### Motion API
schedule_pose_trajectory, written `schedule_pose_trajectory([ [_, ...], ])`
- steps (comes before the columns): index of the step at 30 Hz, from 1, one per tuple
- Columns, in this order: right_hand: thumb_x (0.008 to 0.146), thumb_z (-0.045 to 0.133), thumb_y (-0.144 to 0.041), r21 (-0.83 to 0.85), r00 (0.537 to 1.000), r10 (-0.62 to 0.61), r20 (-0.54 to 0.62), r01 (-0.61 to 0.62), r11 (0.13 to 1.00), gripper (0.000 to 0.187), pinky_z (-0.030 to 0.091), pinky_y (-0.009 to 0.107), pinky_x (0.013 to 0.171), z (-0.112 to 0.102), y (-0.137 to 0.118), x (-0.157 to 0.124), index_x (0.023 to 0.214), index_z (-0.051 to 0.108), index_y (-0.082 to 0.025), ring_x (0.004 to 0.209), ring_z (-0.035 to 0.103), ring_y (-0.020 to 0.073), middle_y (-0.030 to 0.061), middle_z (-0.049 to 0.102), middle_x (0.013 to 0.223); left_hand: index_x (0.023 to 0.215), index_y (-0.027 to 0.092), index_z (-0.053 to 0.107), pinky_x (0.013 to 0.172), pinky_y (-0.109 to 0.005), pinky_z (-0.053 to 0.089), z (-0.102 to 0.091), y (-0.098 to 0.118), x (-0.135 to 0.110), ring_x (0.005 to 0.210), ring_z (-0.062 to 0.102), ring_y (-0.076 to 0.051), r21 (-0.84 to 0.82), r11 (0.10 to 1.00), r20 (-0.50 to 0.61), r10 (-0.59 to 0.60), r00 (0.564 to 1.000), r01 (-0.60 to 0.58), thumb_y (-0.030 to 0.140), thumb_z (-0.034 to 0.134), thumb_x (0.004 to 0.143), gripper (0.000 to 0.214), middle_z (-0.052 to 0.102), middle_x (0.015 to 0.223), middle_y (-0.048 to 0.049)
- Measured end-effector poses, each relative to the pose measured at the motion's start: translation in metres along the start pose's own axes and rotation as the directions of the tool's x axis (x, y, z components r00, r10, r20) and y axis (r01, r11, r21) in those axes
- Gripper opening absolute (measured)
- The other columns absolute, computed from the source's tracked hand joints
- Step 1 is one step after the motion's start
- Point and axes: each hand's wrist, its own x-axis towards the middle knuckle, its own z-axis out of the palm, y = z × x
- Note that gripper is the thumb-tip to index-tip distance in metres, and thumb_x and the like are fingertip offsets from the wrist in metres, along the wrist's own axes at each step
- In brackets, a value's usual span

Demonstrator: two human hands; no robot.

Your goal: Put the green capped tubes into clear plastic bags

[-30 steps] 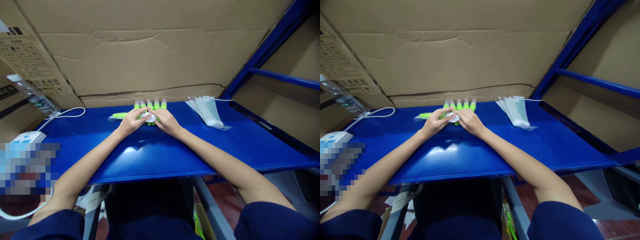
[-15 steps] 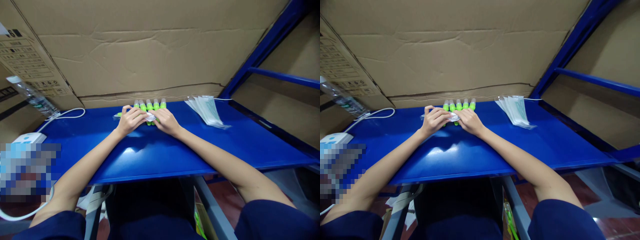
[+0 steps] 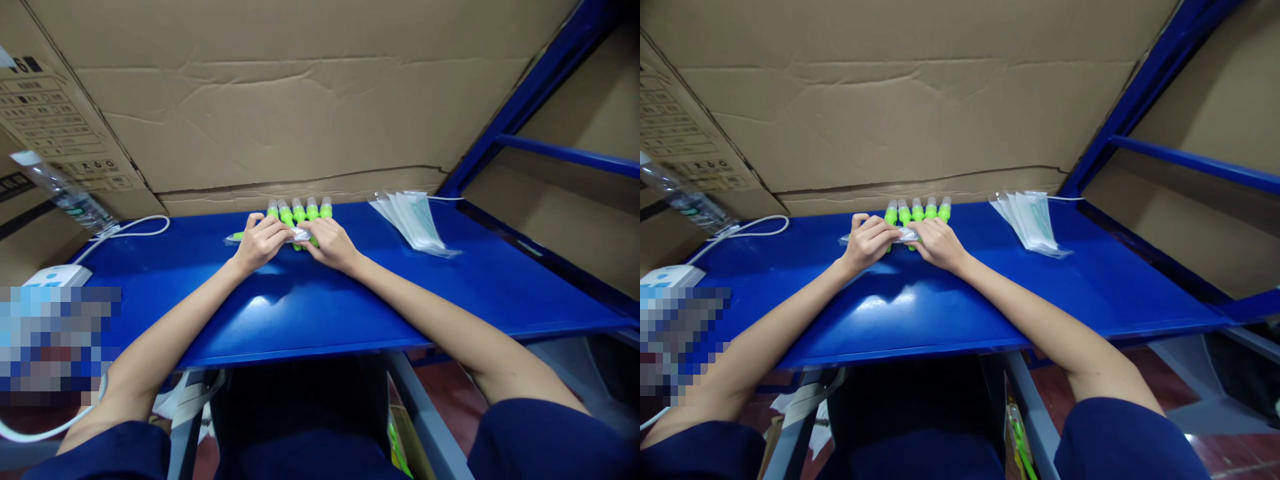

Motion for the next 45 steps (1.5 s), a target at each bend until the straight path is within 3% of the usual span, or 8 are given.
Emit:
schedule_pose_trajectory([
  [10,0.104,0.045,-0.036,-0.037,0.997,0.019,0.07,-0.016,0.999,0.032,0.05,0.044,0.081,0.003,-0.001,-0.001,0.109,0.066,-0.012,0.092,0.065,0.0316,0.0168,0.07,0.094,0.089,0.02,0.07,0.074,-0.038,0.034,0.0,0.003,0.004,0.077,0.059,-0.017,0.019,1.0,0.029,0.023,0.999,-0.023,0.024,0.045,0.105,0.031,0.077,0.088,-0.0029],
  [20,0.104,0.045,-0.041,-0.027,0.995,0.01,0.1,-0.008,1.0,0.035,0.047,0.042,0.081,0.001,-0.003,0.0,0.109,0.065,-0.012,0.091,0.063,0.0307,0.0171,0.07,0.093,0.094,0.02,0.073,0.076,-0.038,0.035,0.002,0.001,0.002,0.079,0.057,-0.02,-0.008,1.0,0.092,-0.017,0.996,0.018,0.031,0.04,0.106,0.037,0.076,0.09,-0.0075],
  [25,0.104,0.045,-0.042,0.001,0.996,0.009,0.094,-0.009,1.0,0.037,0.049,0.043,0.082,0.003,-0.002,0.0,0.11,0.065,-0.012,0.092,0.065,0.0318,0.0184,0.071,0.094,0.089,0.02,0.071,0.072,-0.037,0.034,0.001,0.002,0.005,0.075,0.058,-0.019,0.031,1.0,0.076,0.006,0.997,-0.008,0.029,0.044,0.106,0.033,0.077,0.086,-0.0058],
  [34,0.099,0.05,-0.029,0.014,0.994,-0.002,0.114,0.0,1.0,0.028,0.052,0.046,0.084,0.002,0.003,0.0,0.114,0.064,-0.01,0.098,0.067,0.0326,0.0187,0.072,0.1,0.089,0.02,0.071,0.074,-0.036,0.036,0.004,0.004,0.003,0.078,0.063,-0.018,-0.055,0.998,0.084,0.023,0.996,-0.018,0.035,0.055,0.102,0.026,0.076,0.087,-0.004],
  [37,0.098,0.05,-0.027,0.042,0.994,0.006,0.113,-0.011,0.999,0.028,0.053,0.048,0.085,0.002,0.004,0.0,0.118,0.062,-0.012,0.101,0.068,0.0334,0.0188,0.072,0.106,0.097,0.019,0.073,0.079,-0.037,0.038,0.002,0.002,0.002,0.081,0.064,-0.019,-0.119,0.992,0.103,-0.036,0.994,0.049,0.048,0.052,0.101,0.035,0.075,0.09,-0.006],
  [40,0.096,0.049,-0.022,0.048,0.994,0.003,0.11,-0.008,0.999,0.031,0.053,0.05,0.086,0.002,0.003,0.0,0.123,0.061,-0.01,0.104,0.067,0.0345,0.0201,0.072,0.11,0.114,0.016,0.069,0.084,-0.038,0.04,-0.002,-0.004,0.002,0.089,0.066,-0.021,-0.203,0.959,0.157,-0.165,0.974,0.196,0.054,0.037,0.104,0.05,0.075,0.098,-0.0094],
  [42,0.096,0.049,-0.02,0.036,0.993,-0.006,0.114,0.002,0.999,0.033,0.053,0.049,0.087,0.002,0.002,0.0,0.125,0.061,-0.008,0.104,0.067,0.0345,0.0208,0.071,0.11,0.119,0.015,0.067,0.087,-0.039,0.041,-0.005,-0.011,0.002,0.097,0.067,-0.023,-0.217,0.928,0.199,-0.262,0.944,0.303,0.052,0.029,0.106,0.055,0.075,0.104,-0.0112],
  [45,0.096,0.049,-0.02,0.02,0.991,-0.017,0.129,0.015,1.0,0.034,0.052,0.047,0.088,0.001,0.001,0.001,0.124,0.062,-0.006,0.104,0.066,0.0338,0.0214,0.071,0.109,0.111,0.016,0.071,0.092,-0.038,0.043,-0.009,-0.024,0.0,0.102,0.069,-0.024,-0.221,0.872,0.308,-0.363,0.879,0.438,0.053,0.027,0.106,0.058,0.077,0.108,-0.0111],
])
